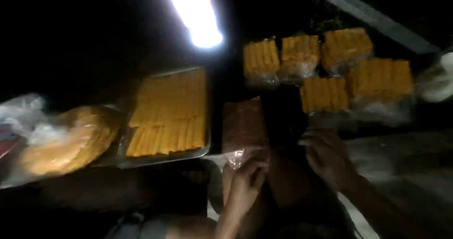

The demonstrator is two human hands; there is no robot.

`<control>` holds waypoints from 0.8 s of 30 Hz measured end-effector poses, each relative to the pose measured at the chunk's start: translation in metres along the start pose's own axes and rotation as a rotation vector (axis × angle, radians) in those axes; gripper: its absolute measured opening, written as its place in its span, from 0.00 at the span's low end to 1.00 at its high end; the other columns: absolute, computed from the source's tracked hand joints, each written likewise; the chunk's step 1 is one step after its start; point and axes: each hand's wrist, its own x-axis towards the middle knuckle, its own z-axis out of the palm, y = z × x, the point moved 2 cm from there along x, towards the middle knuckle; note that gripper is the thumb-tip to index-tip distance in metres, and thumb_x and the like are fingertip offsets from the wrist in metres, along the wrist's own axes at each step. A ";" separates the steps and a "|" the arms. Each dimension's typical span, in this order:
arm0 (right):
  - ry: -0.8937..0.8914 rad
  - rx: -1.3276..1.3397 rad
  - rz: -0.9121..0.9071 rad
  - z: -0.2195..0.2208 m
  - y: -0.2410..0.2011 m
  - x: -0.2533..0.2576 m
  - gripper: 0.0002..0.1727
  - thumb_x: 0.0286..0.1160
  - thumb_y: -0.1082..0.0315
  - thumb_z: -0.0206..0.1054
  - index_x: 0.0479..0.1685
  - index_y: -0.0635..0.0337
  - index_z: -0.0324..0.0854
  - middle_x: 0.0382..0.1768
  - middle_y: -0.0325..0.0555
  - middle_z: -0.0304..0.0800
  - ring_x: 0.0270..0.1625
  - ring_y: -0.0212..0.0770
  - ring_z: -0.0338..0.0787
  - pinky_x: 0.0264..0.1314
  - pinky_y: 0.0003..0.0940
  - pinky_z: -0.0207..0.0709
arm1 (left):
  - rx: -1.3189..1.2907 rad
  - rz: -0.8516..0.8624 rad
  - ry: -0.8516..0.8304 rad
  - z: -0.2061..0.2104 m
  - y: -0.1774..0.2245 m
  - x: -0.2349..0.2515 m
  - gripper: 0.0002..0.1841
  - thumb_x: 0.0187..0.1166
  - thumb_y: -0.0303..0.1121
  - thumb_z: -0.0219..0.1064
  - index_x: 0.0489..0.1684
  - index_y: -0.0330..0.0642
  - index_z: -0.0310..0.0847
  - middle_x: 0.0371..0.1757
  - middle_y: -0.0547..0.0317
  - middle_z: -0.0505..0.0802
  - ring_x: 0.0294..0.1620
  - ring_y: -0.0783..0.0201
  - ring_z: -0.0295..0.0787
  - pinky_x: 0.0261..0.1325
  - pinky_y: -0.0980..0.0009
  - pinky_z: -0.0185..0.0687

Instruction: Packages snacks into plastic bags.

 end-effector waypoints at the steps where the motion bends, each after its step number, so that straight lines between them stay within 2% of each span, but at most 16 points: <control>1: -0.028 0.041 -0.045 0.015 -0.010 -0.002 0.12 0.78 0.67 0.62 0.44 0.57 0.92 0.49 0.53 0.95 0.56 0.56 0.92 0.60 0.52 0.84 | -0.048 -0.111 -0.055 -0.006 -0.009 -0.019 0.08 0.79 0.29 0.67 0.46 0.38 0.92 0.46 0.60 0.96 0.45 0.76 0.93 0.54 0.76 0.89; 3: -0.096 0.157 -0.112 0.044 -0.025 -0.007 0.11 0.79 0.63 0.65 0.44 0.53 0.93 0.49 0.49 0.95 0.55 0.52 0.92 0.61 0.48 0.85 | -0.094 -0.308 -0.188 -0.011 -0.023 -0.050 0.09 0.80 0.27 0.67 0.49 0.36 0.92 0.47 0.57 0.96 0.48 0.73 0.93 0.59 0.72 0.87; 5: -0.167 0.128 -0.182 0.068 -0.035 -0.012 0.12 0.79 0.56 0.67 0.49 0.50 0.92 0.54 0.46 0.94 0.60 0.51 0.91 0.63 0.48 0.85 | -0.141 -0.481 -0.224 -0.006 -0.038 -0.068 0.11 0.82 0.27 0.65 0.54 0.34 0.90 0.52 0.53 0.96 0.52 0.69 0.92 0.63 0.66 0.85; 6: -0.203 0.094 -0.216 0.077 -0.041 -0.012 0.13 0.77 0.55 0.69 0.52 0.50 0.91 0.56 0.48 0.93 0.61 0.54 0.90 0.63 0.52 0.84 | -0.188 -0.528 -0.183 0.000 -0.048 -0.074 0.12 0.83 0.28 0.64 0.57 0.34 0.88 0.53 0.54 0.94 0.51 0.71 0.90 0.61 0.68 0.85; 8: -0.251 0.037 -0.267 0.092 -0.050 -0.014 0.18 0.71 0.55 0.74 0.58 0.50 0.88 0.60 0.52 0.90 0.63 0.59 0.89 0.62 0.59 0.81 | -0.329 -0.520 -0.036 0.012 -0.065 -0.075 0.14 0.83 0.28 0.63 0.62 0.33 0.85 0.58 0.55 0.93 0.55 0.72 0.90 0.62 0.71 0.85; 9: -0.247 0.027 -0.288 0.098 -0.052 -0.014 0.17 0.71 0.56 0.74 0.57 0.50 0.88 0.61 0.53 0.90 0.63 0.59 0.89 0.63 0.60 0.81 | -0.418 -0.509 0.047 0.018 -0.069 -0.073 0.15 0.83 0.26 0.62 0.63 0.32 0.84 0.55 0.56 0.94 0.52 0.71 0.92 0.60 0.71 0.88; 11: -0.227 0.029 -0.316 0.102 -0.055 -0.012 0.13 0.76 0.59 0.70 0.54 0.51 0.88 0.59 0.53 0.91 0.63 0.58 0.89 0.63 0.58 0.81 | -0.562 -0.478 0.176 0.023 -0.064 -0.065 0.14 0.84 0.24 0.57 0.63 0.30 0.81 0.44 0.59 0.94 0.40 0.71 0.92 0.47 0.72 0.90; 13: -0.186 0.059 -0.308 0.102 -0.057 -0.009 0.09 0.79 0.62 0.68 0.48 0.52 0.89 0.54 0.50 0.92 0.59 0.55 0.90 0.62 0.56 0.81 | -0.607 -0.428 0.263 0.026 -0.055 -0.060 0.14 0.86 0.24 0.55 0.61 0.31 0.80 0.37 0.62 0.94 0.30 0.73 0.89 0.34 0.76 0.87; 15: -0.130 0.055 -0.294 0.099 -0.059 -0.004 0.08 0.80 0.61 0.66 0.42 0.52 0.89 0.50 0.48 0.93 0.55 0.53 0.91 0.59 0.54 0.82 | -0.494 -0.287 0.348 0.027 -0.047 -0.056 0.12 0.85 0.23 0.57 0.58 0.29 0.82 0.39 0.62 0.94 0.31 0.77 0.89 0.34 0.79 0.87; 17: -0.071 0.067 -0.270 0.100 -0.059 0.000 0.10 0.81 0.59 0.64 0.40 0.52 0.88 0.47 0.48 0.94 0.53 0.52 0.91 0.57 0.52 0.82 | -0.217 -0.020 0.418 0.026 -0.043 -0.053 0.11 0.82 0.24 0.62 0.52 0.28 0.88 0.50 0.54 0.94 0.47 0.77 0.91 0.52 0.79 0.88; 18: -0.063 0.072 -0.250 0.100 -0.058 0.002 0.12 0.83 0.58 0.62 0.41 0.52 0.89 0.47 0.47 0.94 0.53 0.52 0.91 0.57 0.52 0.82 | -0.038 0.099 0.432 0.024 -0.041 -0.051 0.11 0.83 0.27 0.62 0.51 0.33 0.90 0.55 0.51 0.94 0.58 0.72 0.89 0.64 0.77 0.85; 19: -0.065 0.075 -0.229 0.101 -0.058 0.004 0.12 0.84 0.58 0.61 0.42 0.52 0.89 0.48 0.47 0.94 0.54 0.52 0.91 0.57 0.52 0.83 | 0.122 0.192 0.443 0.022 -0.039 -0.047 0.12 0.83 0.27 0.61 0.51 0.36 0.91 0.57 0.48 0.93 0.64 0.65 0.88 0.71 0.72 0.82; 21: -0.068 0.088 -0.193 0.101 -0.059 0.007 0.13 0.84 0.58 0.61 0.44 0.53 0.89 0.49 0.48 0.94 0.55 0.53 0.91 0.58 0.52 0.82 | 0.383 0.288 0.460 0.018 -0.036 -0.040 0.12 0.79 0.26 0.62 0.51 0.38 0.92 0.57 0.47 0.94 0.62 0.54 0.90 0.70 0.63 0.82; 24: -0.071 0.103 -0.176 0.099 -0.063 0.010 0.13 0.83 0.61 0.61 0.45 0.56 0.89 0.50 0.50 0.94 0.56 0.54 0.92 0.58 0.54 0.84 | 0.573 0.324 0.484 0.011 -0.031 -0.037 0.11 0.81 0.29 0.63 0.53 0.43 0.90 0.55 0.49 0.94 0.58 0.52 0.90 0.63 0.61 0.83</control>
